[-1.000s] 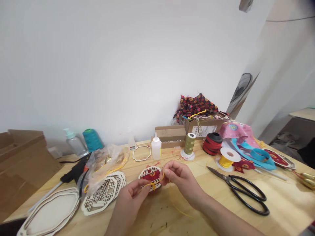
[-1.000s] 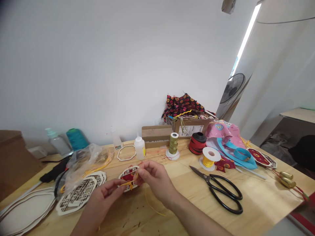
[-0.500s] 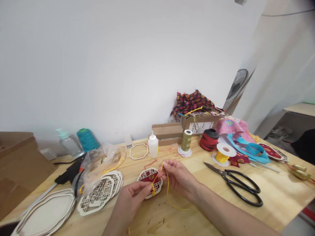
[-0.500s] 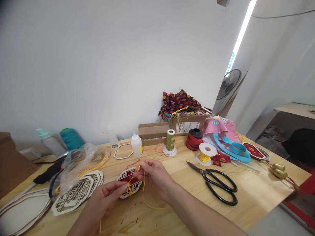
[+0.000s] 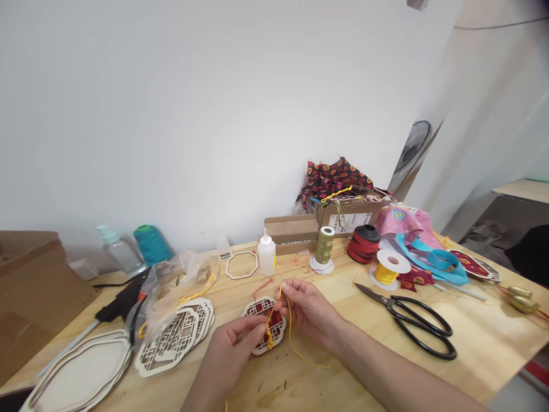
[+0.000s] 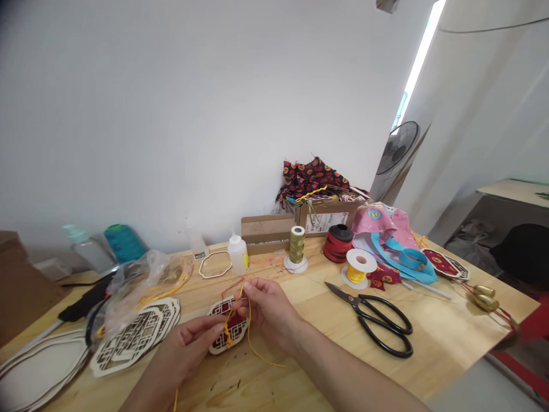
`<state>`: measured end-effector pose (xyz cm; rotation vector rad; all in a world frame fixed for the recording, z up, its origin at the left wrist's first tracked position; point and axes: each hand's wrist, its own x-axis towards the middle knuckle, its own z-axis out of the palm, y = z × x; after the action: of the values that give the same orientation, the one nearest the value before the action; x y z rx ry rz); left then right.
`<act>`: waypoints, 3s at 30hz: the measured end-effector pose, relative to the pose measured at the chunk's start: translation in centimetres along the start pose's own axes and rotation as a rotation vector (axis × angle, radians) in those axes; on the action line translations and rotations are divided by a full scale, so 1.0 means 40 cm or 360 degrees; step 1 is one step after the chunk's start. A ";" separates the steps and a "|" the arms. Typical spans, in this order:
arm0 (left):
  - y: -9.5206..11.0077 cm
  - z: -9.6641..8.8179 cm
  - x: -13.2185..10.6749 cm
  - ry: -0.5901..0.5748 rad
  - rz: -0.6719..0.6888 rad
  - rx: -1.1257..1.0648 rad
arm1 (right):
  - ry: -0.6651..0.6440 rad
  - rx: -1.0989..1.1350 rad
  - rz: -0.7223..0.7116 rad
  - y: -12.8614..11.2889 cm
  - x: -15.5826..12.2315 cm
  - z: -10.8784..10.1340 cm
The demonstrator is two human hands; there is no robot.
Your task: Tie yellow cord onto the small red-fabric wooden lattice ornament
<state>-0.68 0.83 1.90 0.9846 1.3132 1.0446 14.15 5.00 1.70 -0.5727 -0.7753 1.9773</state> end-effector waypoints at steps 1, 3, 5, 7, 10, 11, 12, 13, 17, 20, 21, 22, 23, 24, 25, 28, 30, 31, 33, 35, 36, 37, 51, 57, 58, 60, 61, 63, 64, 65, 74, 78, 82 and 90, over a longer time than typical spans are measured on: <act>-0.001 0.000 0.001 -0.0017 -0.0001 0.0020 | 0.0010 0.0004 -0.0017 0.001 0.001 0.001; -0.003 0.000 0.001 -0.0043 -0.0023 0.0059 | 0.0046 0.0007 -0.0054 0.004 0.003 0.002; -0.004 0.001 0.000 -0.0064 -0.0045 0.0074 | 0.0087 -0.0002 -0.0085 0.006 0.005 0.002; -0.003 0.003 -0.002 -0.0072 -0.0064 0.0049 | 0.0116 -0.0017 -0.0109 0.007 0.006 0.000; 0.005 0.007 -0.009 -0.0036 -0.0117 -0.0019 | 0.0134 -0.0070 -0.0149 0.004 0.008 -0.005; 0.009 0.008 -0.012 -0.0011 -0.0136 -0.0030 | 0.0136 -0.0093 -0.0151 0.002 0.008 -0.007; 0.013 0.009 -0.014 0.0012 -0.0156 -0.0032 | 0.0135 -0.0116 -0.0143 -0.001 0.009 -0.009; 0.015 0.010 -0.015 0.0026 -0.0167 -0.0025 | 0.0133 -0.0134 -0.0131 -0.003 0.009 -0.010; 0.010 0.006 -0.010 0.0015 -0.0147 0.0048 | 0.0100 -0.0161 -0.0112 -0.009 0.010 -0.012; -0.002 0.001 -0.004 0.0013 -0.0096 0.0105 | 0.0092 -0.0171 -0.0109 -0.008 0.008 -0.008; -0.005 0.000 -0.003 0.0003 -0.0075 0.0121 | 0.0096 -0.0174 -0.0107 -0.008 0.008 -0.006; -0.006 -0.001 -0.003 -0.0013 -0.0057 0.0135 | 0.0098 -0.0177 -0.0106 -0.007 0.007 -0.005; -0.006 -0.002 -0.003 -0.0033 -0.0047 0.0149 | 0.0095 -0.0178 -0.0104 -0.006 0.006 -0.004; -0.005 -0.001 -0.004 -0.0048 -0.0043 0.0161 | 0.0088 -0.0177 -0.0104 -0.006 0.006 -0.004; -0.004 -0.001 -0.005 -0.0054 -0.0041 0.0171 | 0.0078 -0.0174 -0.0107 -0.006 0.006 -0.004; -0.001 0.001 -0.007 -0.0039 -0.0023 0.0179 | 0.0100 -0.0151 -0.0127 -0.004 0.007 -0.005; -0.002 0.000 -0.005 -0.0029 -0.0024 0.0171 | 0.0152 -0.0161 -0.0173 -0.003 0.008 -0.005; -0.003 -0.001 -0.004 -0.0033 -0.0027 0.0169 | 0.0181 -0.0180 -0.0204 -0.002 0.009 -0.004; -0.005 -0.004 -0.001 -0.0038 -0.0026 0.0172 | 0.0227 -0.0257 -0.0264 -0.002 0.010 -0.003; -0.006 -0.007 0.001 -0.0030 -0.0012 0.0181 | 0.0268 -0.0394 -0.0315 -0.005 0.011 -0.001; -0.005 -0.008 0.000 -0.0024 -0.0002 0.0183 | 0.0285 -0.0481 -0.0338 -0.008 0.010 0.000; -0.003 -0.008 0.000 -0.0018 0.0000 0.0183 | 0.0294 -0.0573 -0.0355 -0.013 0.009 0.000; -0.002 -0.004 -0.002 -0.0141 -0.0087 0.0113 | 0.0106 -0.0712 0.0000 -0.042 -0.007 -0.008; 0.009 0.001 -0.008 -0.0072 -0.0080 0.0194 | -0.0023 -0.0515 0.0248 -0.060 -0.013 -0.010; 0.010 0.003 -0.010 -0.0087 -0.0086 0.0191 | -0.0050 -0.0485 0.0301 -0.060 -0.013 -0.010; 0.007 0.008 -0.012 -0.0104 -0.0113 0.0176 | -0.0090 -0.0424 0.0392 -0.059 -0.012 -0.013; 0.005 0.011 -0.013 -0.0104 -0.0122 0.0168 | -0.0109 -0.0391 0.0430 -0.059 -0.011 -0.014; 0.002 0.014 -0.013 -0.0098 -0.0111 0.0169 | -0.0140 -0.0344 0.0467 -0.061 -0.010 -0.018; 0.002 0.014 -0.013 -0.0103 -0.0090 0.0180 | -0.0146 -0.0332 0.0465 -0.064 -0.010 -0.021; 0.004 0.013 -0.013 -0.0116 -0.0068 0.0200 | -0.0143 -0.0326 0.0443 -0.069 -0.010 -0.023; 0.023 -0.014 -0.033 -0.0083 0.0219 0.0926 | 0.0025 -0.0672 0.0110 -0.089 -0.010 -0.022; 0.034 -0.033 -0.037 0.0034 0.0334 0.1309 | -0.0092 -0.1256 0.0130 -0.093 -0.020 -0.015; 0.026 -0.031 -0.035 -0.0054 0.0240 0.1207 | -0.0555 -0.1558 0.0347 -0.099 -0.037 -0.019; -0.020 0.005 -0.031 -0.0302 -0.0083 0.0485 | -0.0771 -0.1651 0.0544 -0.064 -0.036 -0.011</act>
<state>-0.42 -0.59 1.44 1.2385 1.3550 0.7036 16.63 4.90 3.35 -0.8508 -2.1689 1.9203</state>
